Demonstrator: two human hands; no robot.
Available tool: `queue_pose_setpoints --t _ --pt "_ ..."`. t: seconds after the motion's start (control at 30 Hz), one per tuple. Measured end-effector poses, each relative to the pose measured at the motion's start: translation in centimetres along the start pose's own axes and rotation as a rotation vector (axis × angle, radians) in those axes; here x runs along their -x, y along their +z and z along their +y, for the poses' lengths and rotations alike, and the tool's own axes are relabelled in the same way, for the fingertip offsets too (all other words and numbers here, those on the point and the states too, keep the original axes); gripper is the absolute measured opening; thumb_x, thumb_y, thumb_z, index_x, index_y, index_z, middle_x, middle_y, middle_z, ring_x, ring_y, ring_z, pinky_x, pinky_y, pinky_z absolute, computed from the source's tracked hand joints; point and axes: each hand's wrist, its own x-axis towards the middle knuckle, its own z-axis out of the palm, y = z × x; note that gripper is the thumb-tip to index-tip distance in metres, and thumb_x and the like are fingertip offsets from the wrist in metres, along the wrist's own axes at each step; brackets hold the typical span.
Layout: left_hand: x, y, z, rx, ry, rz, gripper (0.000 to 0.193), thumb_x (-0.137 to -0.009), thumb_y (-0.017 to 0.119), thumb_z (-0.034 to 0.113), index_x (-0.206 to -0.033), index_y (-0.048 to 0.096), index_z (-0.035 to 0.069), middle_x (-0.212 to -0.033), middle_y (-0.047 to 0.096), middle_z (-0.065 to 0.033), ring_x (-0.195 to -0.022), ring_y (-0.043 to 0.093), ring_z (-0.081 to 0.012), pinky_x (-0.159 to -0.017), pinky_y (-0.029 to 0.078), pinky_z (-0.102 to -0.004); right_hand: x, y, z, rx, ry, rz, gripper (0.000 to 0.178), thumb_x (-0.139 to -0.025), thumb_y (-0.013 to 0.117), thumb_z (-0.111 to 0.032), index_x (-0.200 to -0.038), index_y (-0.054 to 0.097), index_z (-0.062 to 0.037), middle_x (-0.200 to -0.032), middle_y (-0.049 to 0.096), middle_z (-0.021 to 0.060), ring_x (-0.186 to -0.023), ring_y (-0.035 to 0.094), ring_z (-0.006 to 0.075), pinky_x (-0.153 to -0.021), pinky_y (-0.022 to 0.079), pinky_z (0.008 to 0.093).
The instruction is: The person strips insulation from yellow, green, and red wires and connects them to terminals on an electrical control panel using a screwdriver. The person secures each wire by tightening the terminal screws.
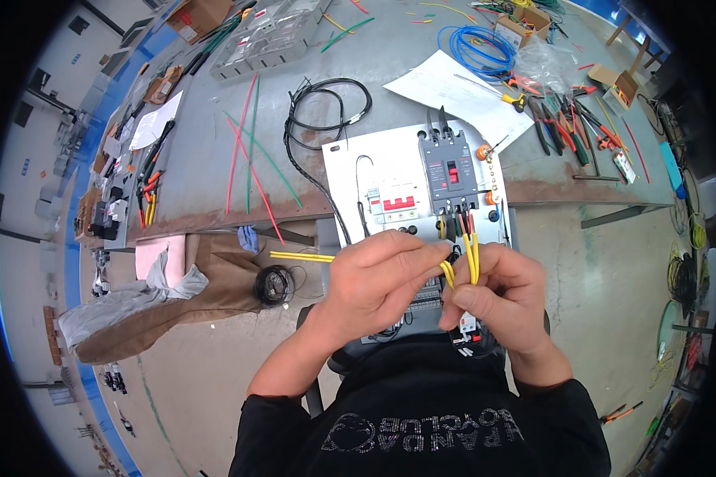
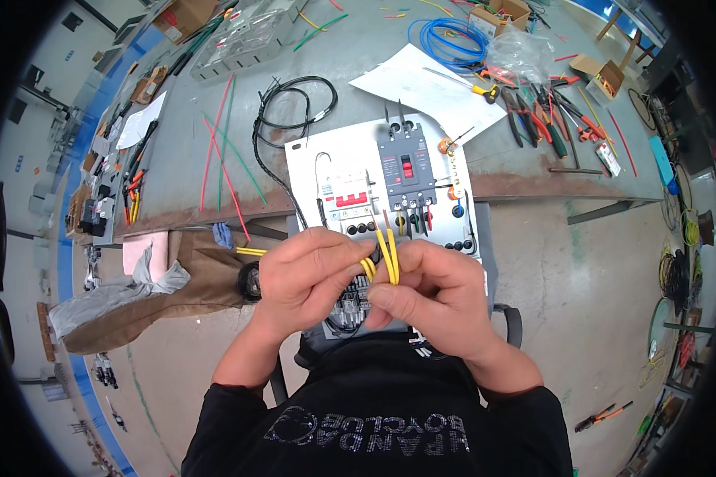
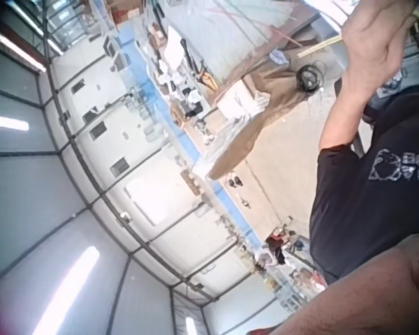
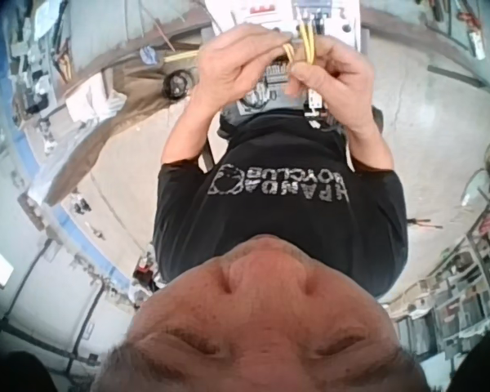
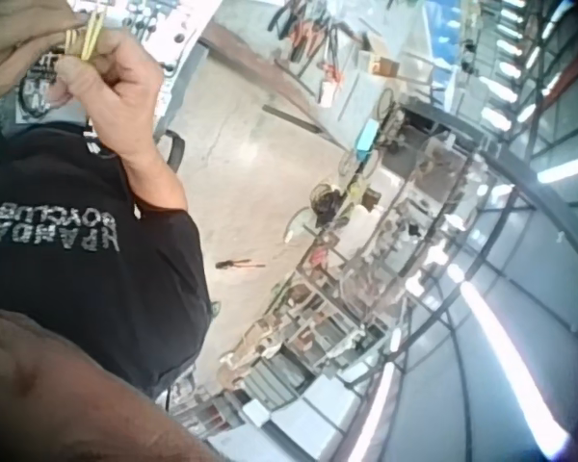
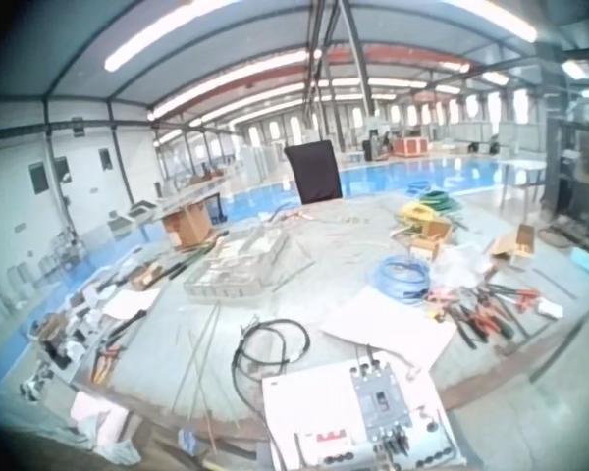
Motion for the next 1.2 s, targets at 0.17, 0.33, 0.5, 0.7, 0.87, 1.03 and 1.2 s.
queue_pose_setpoints --t 0.17,0.33,0.5,0.7,0.87,1.03,1.2 --pt "0.4 0.5 -0.3 0.039 -0.005 0.007 0.031 -0.082 0.078 -0.005 -0.113 0.079 -0.001 -0.094 0.073 -0.0114 -0.079 0.073 -0.0224 -0.067 0.058 -0.0316 -0.1 -0.4 1.4 -0.227 0.052 -0.075 0.013 -0.102 0.069 -0.007 -0.101 0.064 0.0054 -0.086 0.072 0.0152 -0.070 0.075 0.0209 -0.063 0.061 0.0284" --pt "0.6 0.6 -0.7 0.064 0.070 -0.014 0.030 -0.081 0.079 -0.003 -0.112 0.079 -0.001 -0.093 0.072 -0.0108 -0.076 0.072 -0.0221 -0.065 0.057 -0.0315 -0.4 -1.5 1.7 -0.396 0.149 -0.203 0.034 -0.106 0.065 -0.026 -0.099 0.067 0.0077 -0.085 0.071 0.0184 -0.064 0.074 0.0268 -0.059 0.061 0.0331" --pt "0.0 0.3 -0.7 0.073 0.143 -0.061 0.031 -0.078 0.081 -0.001 -0.109 0.080 0.000 -0.092 0.072 -0.0091 -0.070 0.069 -0.0219 -0.060 0.053 -0.0316 -0.6 -2.4 1.2 -0.503 0.260 -0.307 0.057 -0.112 0.050 -0.042 -0.102 0.071 0.0105 -0.088 0.073 0.0212 -0.064 0.075 0.0316 -0.056 0.062 0.0376" --pt "0.1 0.3 -1.1 0.063 0.181 -0.040 0.031 -0.076 0.081 -0.001 -0.106 0.080 0.000 -0.089 0.073 -0.0082 -0.067 0.068 -0.0214 -0.058 0.052 -0.0307 -0.2 -1.7 1.8 -0.562 0.255 -0.262 0.056 -0.116 0.041 -0.035 -0.103 0.071 0.0106 -0.093 0.074 0.0244 -0.065 0.075 0.0330 -0.059 0.063 0.0376" --pt "0.0 0.0 -0.9 0.038 0.222 -0.048 0.032 -0.074 0.079 -0.002 -0.106 0.080 -0.001 -0.089 0.072 -0.0090 -0.067 0.067 -0.0227 -0.057 0.052 -0.0317 0.1 -0.3 1.4 -0.500 0.254 -0.161 0.062 -0.114 0.044 -0.041 -0.090 0.071 0.0091 -0.085 0.071 0.0280 -0.052 0.069 0.0317 -0.046 0.057 0.0354" --pt "-0.2 0.0 -0.9 0.064 0.211 -0.047 0.034 -0.074 0.076 -0.004 -0.108 0.078 -0.002 -0.089 0.071 -0.0104 -0.068 0.066 -0.0246 -0.059 0.053 -0.0338 0.1 -0.5 1.8 -0.485 0.233 -0.173 0.056 -0.113 0.047 -0.039 -0.094 0.070 0.0089 -0.088 0.071 0.0256 -0.056 0.071 0.0303 -0.050 0.058 0.0350" --pt "0.3 0.2 -1.1 0.097 0.135 -0.053 0.026 -0.078 0.078 -0.002 -0.104 0.079 -0.001 -0.089 0.073 -0.0101 -0.070 0.070 -0.0237 -0.060 0.054 -0.0322 -0.5 -1.9 0.7 -0.093 0.200 -0.219 0.046 -0.101 0.072 -0.038 -0.106 0.073 0.0082 -0.086 0.072 0.0135 -0.056 0.063 0.0157 -0.054 0.048 0.0258"
